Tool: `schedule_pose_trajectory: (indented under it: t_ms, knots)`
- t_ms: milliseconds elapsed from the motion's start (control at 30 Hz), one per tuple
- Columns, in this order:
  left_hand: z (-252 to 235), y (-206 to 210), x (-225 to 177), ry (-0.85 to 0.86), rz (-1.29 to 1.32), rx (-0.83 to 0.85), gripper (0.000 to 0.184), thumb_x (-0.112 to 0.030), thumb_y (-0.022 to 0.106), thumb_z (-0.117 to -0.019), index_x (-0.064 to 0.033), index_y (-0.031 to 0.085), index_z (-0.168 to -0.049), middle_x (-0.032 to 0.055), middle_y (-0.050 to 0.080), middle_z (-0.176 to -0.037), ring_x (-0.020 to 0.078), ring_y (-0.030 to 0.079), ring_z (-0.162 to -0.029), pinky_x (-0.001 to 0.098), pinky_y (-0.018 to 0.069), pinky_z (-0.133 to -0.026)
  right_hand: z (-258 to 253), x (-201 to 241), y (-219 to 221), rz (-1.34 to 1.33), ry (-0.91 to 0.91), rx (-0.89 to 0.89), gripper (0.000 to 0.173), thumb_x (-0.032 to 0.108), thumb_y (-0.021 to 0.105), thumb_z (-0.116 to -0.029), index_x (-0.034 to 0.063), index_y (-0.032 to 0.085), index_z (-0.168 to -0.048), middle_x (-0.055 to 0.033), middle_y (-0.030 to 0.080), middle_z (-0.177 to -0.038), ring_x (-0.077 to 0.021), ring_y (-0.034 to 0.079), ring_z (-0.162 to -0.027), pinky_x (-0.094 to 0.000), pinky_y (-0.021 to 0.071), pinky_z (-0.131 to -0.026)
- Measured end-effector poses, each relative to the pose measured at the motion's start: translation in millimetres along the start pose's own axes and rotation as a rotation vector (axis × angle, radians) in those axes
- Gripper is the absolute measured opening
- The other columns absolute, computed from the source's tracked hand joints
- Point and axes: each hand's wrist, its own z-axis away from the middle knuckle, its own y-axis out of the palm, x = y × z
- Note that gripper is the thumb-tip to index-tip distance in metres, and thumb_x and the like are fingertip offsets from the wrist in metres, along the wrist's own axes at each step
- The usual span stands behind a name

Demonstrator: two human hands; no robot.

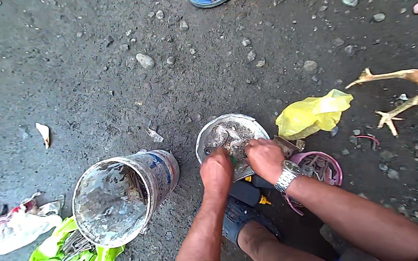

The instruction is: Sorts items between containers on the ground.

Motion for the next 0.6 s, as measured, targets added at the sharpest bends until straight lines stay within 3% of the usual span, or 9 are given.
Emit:
schedule_pose_trajectory:
  t_ms: [133, 200, 300, 433, 500, 600]
  knots:
    - [-10.6, -16.7, 21.1, -0.005, 0.169, -0.288, 0.026, -0.027, 0.061, -0.1019, -0.0160, 0.067, -0.125, 0.0108, 0.072, -0.115, 0.0330, 0.070, -0.104, 0.0575, 0.0575, -0.086, 0.5, -3.7, 0.6, -0.021, 0.002, -0.010, 0.014, 0.025, 0.076, -0.0875, 0.0115, 0.077, -0.092, -0.0096, 0.072, -0.098, -0.0309, 0.068, -0.095, -0.0517, 0.0551, -0.084]
    - [-10.8, -14.3, 27.3, 0.038, 0.086, -0.322, 0.021, -0.024, 0.065, -0.0995, -0.0156, 0.071, -0.118, 0.0096, 0.072, -0.111, 0.0315, 0.070, -0.104, 0.0549, 0.0573, -0.086, 0.3, -3.1, 0.8, -0.016, 0.014, -0.042, 0.011, 0.018, 0.068, -0.0900, 0.0109, 0.076, -0.089, -0.0093, 0.071, -0.094, -0.0302, 0.068, -0.093, -0.0502, 0.0551, -0.081]
    - [-5.4, 1.3, 28.9, 0.135, -0.078, -0.271, 0.018, -0.031, 0.070, -0.0940, -0.0159, 0.076, -0.102, 0.0076, 0.073, -0.104, 0.0308, 0.069, -0.103, 0.0550, 0.0542, -0.085, -1.2, -3.3, -0.9, -0.018, 0.029, -0.049, 0.015, 0.020, 0.066, -0.0913, 0.0093, 0.075, -0.088, -0.0099, 0.070, -0.095, -0.0301, 0.068, -0.094, -0.0502, 0.0547, -0.082]
    - [-5.3, 18.3, 17.7, 0.078, -0.197, -0.160, 0.031, -0.047, 0.071, -0.0918, -0.0174, 0.076, -0.099, 0.0053, 0.073, -0.104, 0.0299, 0.066, -0.105, 0.0571, 0.0473, -0.090, 1.6, -8.6, -11.2, -0.098, 0.035, -0.083, 0.015, 0.027, 0.071, -0.0865, 0.0126, 0.072, -0.087, -0.0084, 0.069, -0.096, -0.0293, 0.068, -0.094, -0.0504, 0.0546, -0.080]
    - [-6.1, 21.2, 11.2, 0.038, -0.215, -0.151, 0.029, -0.045, 0.072, -0.0912, -0.0180, 0.076, -0.100, 0.0050, 0.073, -0.105, 0.0293, 0.066, -0.106, 0.0566, 0.0453, -0.092, 5.9, -16.0, -17.2, -0.212, 0.041, -0.157, 0.012, 0.028, 0.073, -0.0830, 0.0167, 0.071, -0.086, -0.0049, 0.066, -0.093, -0.0260, 0.067, -0.091, -0.0488, 0.0561, -0.074]
    - [-5.4, 21.5, 6.2, 0.045, -0.236, -0.146, 0.021, -0.035, 0.069, -0.0947, -0.0174, 0.077, -0.101, 0.0047, 0.074, -0.107, 0.0287, 0.066, -0.107, 0.0557, 0.0452, -0.093, 15.2, -27.4, -31.3, -0.434, 0.078, -0.220, 0.008, 0.026, 0.070, -0.0867, 0.0200, 0.071, -0.091, 0.0002, 0.067, -0.102, -0.0203, 0.067, -0.089, -0.0484, 0.0585, -0.071]
